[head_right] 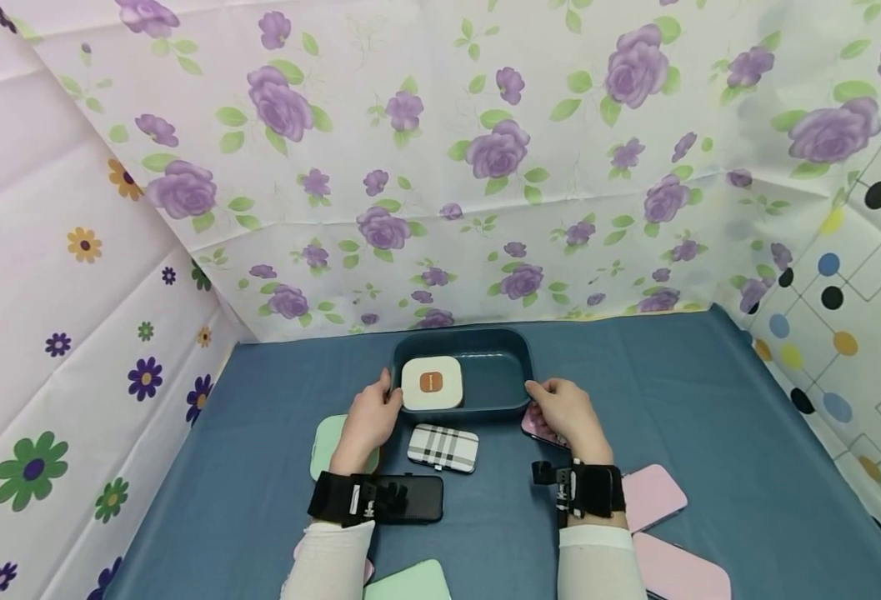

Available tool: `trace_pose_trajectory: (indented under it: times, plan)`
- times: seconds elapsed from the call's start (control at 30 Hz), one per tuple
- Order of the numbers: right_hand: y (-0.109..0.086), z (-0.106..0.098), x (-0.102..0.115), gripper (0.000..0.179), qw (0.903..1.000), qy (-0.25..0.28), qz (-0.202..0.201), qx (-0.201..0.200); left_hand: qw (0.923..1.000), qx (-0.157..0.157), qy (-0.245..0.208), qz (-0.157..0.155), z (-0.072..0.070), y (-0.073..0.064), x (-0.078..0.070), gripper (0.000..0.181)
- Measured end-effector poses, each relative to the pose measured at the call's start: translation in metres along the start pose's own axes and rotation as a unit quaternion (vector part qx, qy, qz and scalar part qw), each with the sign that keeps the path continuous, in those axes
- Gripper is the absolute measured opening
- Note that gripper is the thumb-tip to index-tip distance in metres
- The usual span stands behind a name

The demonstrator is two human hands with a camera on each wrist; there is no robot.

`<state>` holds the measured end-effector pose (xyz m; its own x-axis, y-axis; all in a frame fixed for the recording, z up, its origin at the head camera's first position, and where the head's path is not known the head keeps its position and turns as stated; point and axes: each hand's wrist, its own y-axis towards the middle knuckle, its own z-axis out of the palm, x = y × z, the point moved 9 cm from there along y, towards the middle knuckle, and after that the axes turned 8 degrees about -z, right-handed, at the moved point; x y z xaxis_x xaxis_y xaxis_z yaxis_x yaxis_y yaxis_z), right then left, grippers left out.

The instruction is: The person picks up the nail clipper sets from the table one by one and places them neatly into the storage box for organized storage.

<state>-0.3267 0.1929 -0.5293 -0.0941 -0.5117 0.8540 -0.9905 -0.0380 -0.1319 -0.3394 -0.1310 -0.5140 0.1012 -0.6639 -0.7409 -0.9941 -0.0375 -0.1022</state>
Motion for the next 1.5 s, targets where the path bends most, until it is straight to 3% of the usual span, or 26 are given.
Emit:
trace_pose_trajectory:
  times: [0.3, 0.57, 0.77, 0.9, 1.1, 1.33, 1.5]
  plan:
    - [0.003, 0.01, -0.008, 0.045, 0.9958, 0.083, 0.034, 0.02, 1.0, 0.0, -0.005, 0.003, 0.0, -0.001, 0.001, 0.057]
    - [0.005, 0.013, -0.007, 0.041, 0.9923, 0.116, 0.031, 0.028, 0.9998, 0.0, 0.01, 0.014, -0.002, 0.001, -0.002, 0.061]
    - [0.006, 0.019, -0.007, 0.039, 0.9856, 0.16, 0.039, 0.04, 0.9997, 0.017, 0.011, 0.011, -0.012, -0.004, 0.002, 0.066]
    - [0.006, 0.02, -0.008, 0.038, 0.9823, 0.178, 0.042, 0.042, 0.9997, 0.014, 0.016, 0.012, -0.031, -0.014, -0.001, 0.063]
    - [0.005, 0.018, -0.006, 0.038, 0.9834, 0.173, 0.035, 0.042, 0.9979, -0.033, 0.055, -0.001, -0.076, -0.032, -0.003, 0.052]
    - [0.005, 0.019, -0.007, 0.038, 0.9852, 0.162, 0.038, 0.044, 0.9941, -0.078, 0.067, -0.034, -0.123, -0.052, 0.028, 0.031]
    - [0.005, 0.019, -0.005, 0.038, 0.9864, 0.155, 0.028, 0.048, 0.9925, -0.077, 0.068, -0.066, -0.132, -0.055, 0.053, 0.031]
